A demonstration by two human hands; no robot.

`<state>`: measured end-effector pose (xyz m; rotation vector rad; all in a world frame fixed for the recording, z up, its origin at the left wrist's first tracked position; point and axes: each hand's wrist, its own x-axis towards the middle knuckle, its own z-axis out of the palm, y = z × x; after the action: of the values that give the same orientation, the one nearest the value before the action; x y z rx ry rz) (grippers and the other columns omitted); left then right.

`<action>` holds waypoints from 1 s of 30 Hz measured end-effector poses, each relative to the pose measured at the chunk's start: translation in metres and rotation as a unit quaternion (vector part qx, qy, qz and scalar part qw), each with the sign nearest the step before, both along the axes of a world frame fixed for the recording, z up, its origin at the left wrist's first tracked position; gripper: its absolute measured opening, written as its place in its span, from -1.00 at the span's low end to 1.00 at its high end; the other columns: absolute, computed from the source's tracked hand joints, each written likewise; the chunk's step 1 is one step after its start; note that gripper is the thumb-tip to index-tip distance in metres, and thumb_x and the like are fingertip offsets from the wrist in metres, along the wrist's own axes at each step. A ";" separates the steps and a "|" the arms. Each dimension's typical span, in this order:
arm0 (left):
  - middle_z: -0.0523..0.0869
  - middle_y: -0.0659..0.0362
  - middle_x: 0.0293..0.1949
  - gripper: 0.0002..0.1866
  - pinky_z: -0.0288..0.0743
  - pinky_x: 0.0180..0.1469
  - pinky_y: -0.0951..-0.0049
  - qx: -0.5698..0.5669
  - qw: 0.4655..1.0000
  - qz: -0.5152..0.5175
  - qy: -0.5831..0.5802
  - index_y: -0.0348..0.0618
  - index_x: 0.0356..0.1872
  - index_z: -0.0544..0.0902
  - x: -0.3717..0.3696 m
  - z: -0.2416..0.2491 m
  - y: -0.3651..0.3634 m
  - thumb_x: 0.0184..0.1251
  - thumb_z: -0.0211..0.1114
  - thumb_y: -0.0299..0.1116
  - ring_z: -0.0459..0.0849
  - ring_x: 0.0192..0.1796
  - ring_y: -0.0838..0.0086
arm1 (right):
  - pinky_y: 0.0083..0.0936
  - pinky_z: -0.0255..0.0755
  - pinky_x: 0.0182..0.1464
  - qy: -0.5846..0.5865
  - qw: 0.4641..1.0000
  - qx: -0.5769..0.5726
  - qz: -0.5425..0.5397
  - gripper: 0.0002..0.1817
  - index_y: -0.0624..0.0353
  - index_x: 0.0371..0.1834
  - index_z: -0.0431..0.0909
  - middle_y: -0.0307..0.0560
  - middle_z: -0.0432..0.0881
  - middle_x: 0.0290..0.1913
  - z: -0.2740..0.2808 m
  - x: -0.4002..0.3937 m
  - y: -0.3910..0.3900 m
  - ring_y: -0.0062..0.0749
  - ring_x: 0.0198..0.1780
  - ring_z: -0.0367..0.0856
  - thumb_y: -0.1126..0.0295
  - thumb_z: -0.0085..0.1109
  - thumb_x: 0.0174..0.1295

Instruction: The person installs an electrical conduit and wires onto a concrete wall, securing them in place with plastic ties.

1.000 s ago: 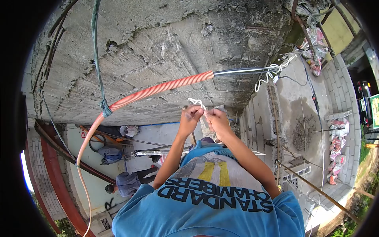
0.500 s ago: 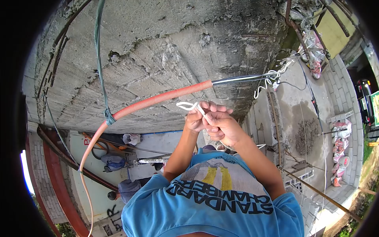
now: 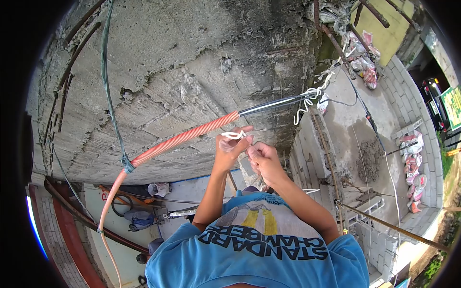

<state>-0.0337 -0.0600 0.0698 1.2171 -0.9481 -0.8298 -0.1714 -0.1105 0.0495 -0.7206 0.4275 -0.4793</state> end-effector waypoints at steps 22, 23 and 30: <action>0.62 0.19 -0.38 -0.75 0.42 -0.20 0.48 -0.014 0.984 -0.041 -0.172 -0.16 -0.09 0.65 0.000 0.012 0.035 0.20 0.36 -0.43 0.56 -0.30 0.51 | -0.69 -0.13 -0.65 0.117 0.980 -0.119 0.113 -0.74 0.27 -0.36 0.52 -0.42 0.23 -0.66 0.022 -0.022 0.004 -0.79 -0.69 0.05 0.28 0.07 0.38; 0.62 0.20 -0.38 -0.75 0.41 -0.21 0.48 -0.025 0.983 -0.066 -0.170 -0.17 -0.11 0.66 0.003 0.016 0.037 0.17 0.39 -0.42 0.55 -0.30 0.51 | -0.70 -0.16 -0.66 0.106 0.981 -0.085 0.137 -0.73 0.28 -0.35 0.51 -0.43 0.21 -0.66 0.030 -0.026 0.004 -0.79 -0.69 0.03 0.27 0.07 0.38; 0.60 0.26 -0.43 -0.81 0.33 -0.26 0.48 -0.155 0.958 -0.231 0.071 -0.17 -0.39 0.71 0.005 0.022 0.031 -0.01 0.53 -0.37 0.47 -0.34 0.52 | -0.71 -0.17 -0.67 -0.013 0.966 0.056 0.251 -0.70 0.27 -0.34 0.50 -0.44 0.19 -0.66 0.054 -0.041 0.004 -0.82 -0.71 -0.03 0.23 0.02 0.41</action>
<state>-0.0287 -0.0285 0.0916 0.6608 -1.2147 -1.0706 -0.2122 -0.1067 0.1032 -0.6819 0.2312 0.0141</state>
